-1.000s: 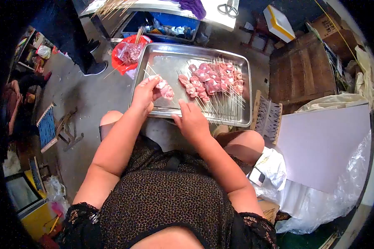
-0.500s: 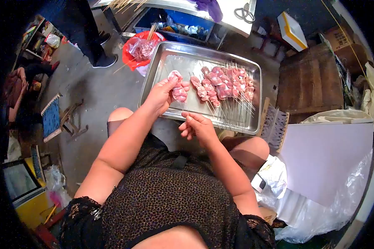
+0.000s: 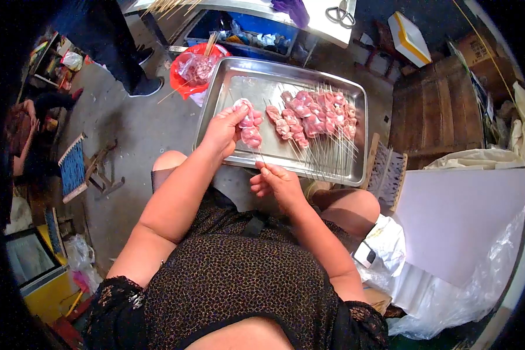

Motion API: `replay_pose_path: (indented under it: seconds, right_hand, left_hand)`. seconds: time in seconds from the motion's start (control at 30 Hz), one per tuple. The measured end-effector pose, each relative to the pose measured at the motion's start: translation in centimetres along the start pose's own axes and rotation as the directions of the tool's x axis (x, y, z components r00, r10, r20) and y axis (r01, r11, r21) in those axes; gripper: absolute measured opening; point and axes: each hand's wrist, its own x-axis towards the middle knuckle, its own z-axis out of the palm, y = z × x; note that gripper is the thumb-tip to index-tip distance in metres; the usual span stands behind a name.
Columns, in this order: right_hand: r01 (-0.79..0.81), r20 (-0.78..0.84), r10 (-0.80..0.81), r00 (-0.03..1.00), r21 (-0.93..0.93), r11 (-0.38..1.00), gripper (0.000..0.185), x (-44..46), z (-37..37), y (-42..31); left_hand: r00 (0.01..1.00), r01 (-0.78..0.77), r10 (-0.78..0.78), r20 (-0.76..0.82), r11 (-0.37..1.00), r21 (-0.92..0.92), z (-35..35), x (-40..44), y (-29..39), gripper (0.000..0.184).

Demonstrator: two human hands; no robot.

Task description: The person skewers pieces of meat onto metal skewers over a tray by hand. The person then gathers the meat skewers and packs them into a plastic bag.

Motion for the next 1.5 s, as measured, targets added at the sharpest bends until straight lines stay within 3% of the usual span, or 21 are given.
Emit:
replay_pose_path:
  seconds: [0.13, 0.23, 0.4, 0.47, 0.53, 0.6, 0.73, 0.8, 0.83, 0.87, 0.9, 1.0, 1.03, 1.13, 1.37, 1.43, 1.5]
  right_hand:
    - [0.103, -0.072, -0.105, 0.992, -0.028, 0.994, 0.029, 0.2, -0.5, 0.9]
    - [0.266, -0.198, -0.446, 0.873, -0.574, 0.774, 0.026, 0.5, -1.0, 0.9]
    - [0.389, -0.140, -0.542, 0.829, -0.551, 0.738, 0.021, 0.5, -1.2, 0.9]
    - [0.445, -0.074, -0.611, 0.788, -0.617, 0.649, 0.020, 0.3, -1.1, 0.4]
    - [0.414, -0.087, -0.567, 0.819, -0.595, 0.689, 0.020, -0.2, -0.7, -0.1]
    - [0.217, -0.177, -0.293, 0.940, -0.353, 0.910, 0.019, -0.5, -0.3, -0.5]
    - [0.188, -0.204, -0.257, 0.945, -0.306, 0.933, 0.018, -0.2, -0.5, 0.5]
    - [0.484, -0.020, -0.683, 0.730, -0.690, 0.538, 0.019, 0.1, -1.0, 1.0]
    - [0.483, -0.021, -0.683, 0.730, -0.692, 0.537, 0.019, -0.1, -0.8, 1.0]
    - [0.371, -0.139, -0.469, 0.872, -0.439, 0.819, 0.019, -0.4, -0.3, 1.1]
    - [0.184, -0.171, -0.204, 0.964, -0.127, 0.975, 0.019, -0.7, 0.1, 1.0]
    - [0.152, -0.170, -0.188, 0.967, -0.205, 0.967, 0.020, -1.2, 0.6, 1.3]
    - [0.199, -0.166, -0.220, 0.961, -0.134, 0.971, 0.020, -0.7, 0.4, 2.1]
    - [0.151, -0.215, -0.193, 0.957, -0.196, 0.969, 0.020, -1.1, 0.6, 1.2]
    - [0.182, -0.235, -0.204, 0.950, -0.112, 0.977, 0.019, -0.8, 0.3, 1.5]
    - [0.165, -0.264, -0.192, 0.945, -0.120, 0.979, 0.020, -0.9, 0.1, 1.0]
    - [0.161, -0.262, -0.183, 0.948, -0.101, 0.982, 0.020, -0.9, -0.4, 1.1]
  left_hand:
    - [0.999, -0.026, 0.028, -0.038, 0.998, 0.049, 0.0, 0.2, 0.0, 0.021]
    - [0.995, -0.055, 0.058, -0.087, 0.998, 0.041, 0.3, 0.3, 0.1, 0.017]
    - [0.998, 0.006, -0.002, -0.055, 0.997, 0.076, 0.3, 0.0, 0.1, 0.017]
    - [0.998, 0.010, -0.007, -0.057, 0.998, 0.065, 0.4, -0.1, -0.1, 0.017]
    - [0.999, 0.014, -0.011, -0.048, 0.997, 0.070, 0.4, -0.2, -0.3, 0.018]
    - [0.999, 0.048, -0.050, 0.020, 0.995, 0.091, 0.3, -0.3, -0.3, 0.023]
    - [0.996, 0.084, -0.085, 0.000, 0.992, 0.097, 0.6, -0.6, -0.9, 0.022]
    - [0.998, 0.061, -0.061, -0.009, 0.996, 0.070, 0.6, -0.6, -1.1, 0.021]
    - [0.998, 0.062, -0.062, -0.008, 0.996, 0.069, 0.5, -0.5, -1.3, 0.021]
    - [0.999, 0.035, -0.035, -0.006, 0.998, 0.059, 0.3, -0.3, -1.4, 0.021]
    - [1.000, 0.008, -0.008, -0.006, 0.999, 0.050, 0.3, -0.3, -1.5, 0.020]
    - [1.000, 0.025, -0.025, 0.001, 0.998, 0.066, 0.4, -0.3, -1.2, 0.021]
    - [1.000, 0.021, -0.020, -0.010, 0.998, 0.063, 0.2, -0.4, -1.3, 0.021]
    - [1.000, 0.013, -0.013, 0.008, 1.000, 0.022, 0.1, -0.5, -0.9, 0.022]
    - [0.999, 0.013, -0.012, 0.050, 1.000, -0.020, 0.9, -0.9, -0.4, 0.025]
    - [0.986, 0.111, -0.127, 0.104, 0.983, 0.144, 1.0, -1.1, -0.7, 0.031]
    - [0.982, 0.125, -0.148, 0.120, 0.976, 0.179, 1.2, -1.2, -1.3, 0.034]
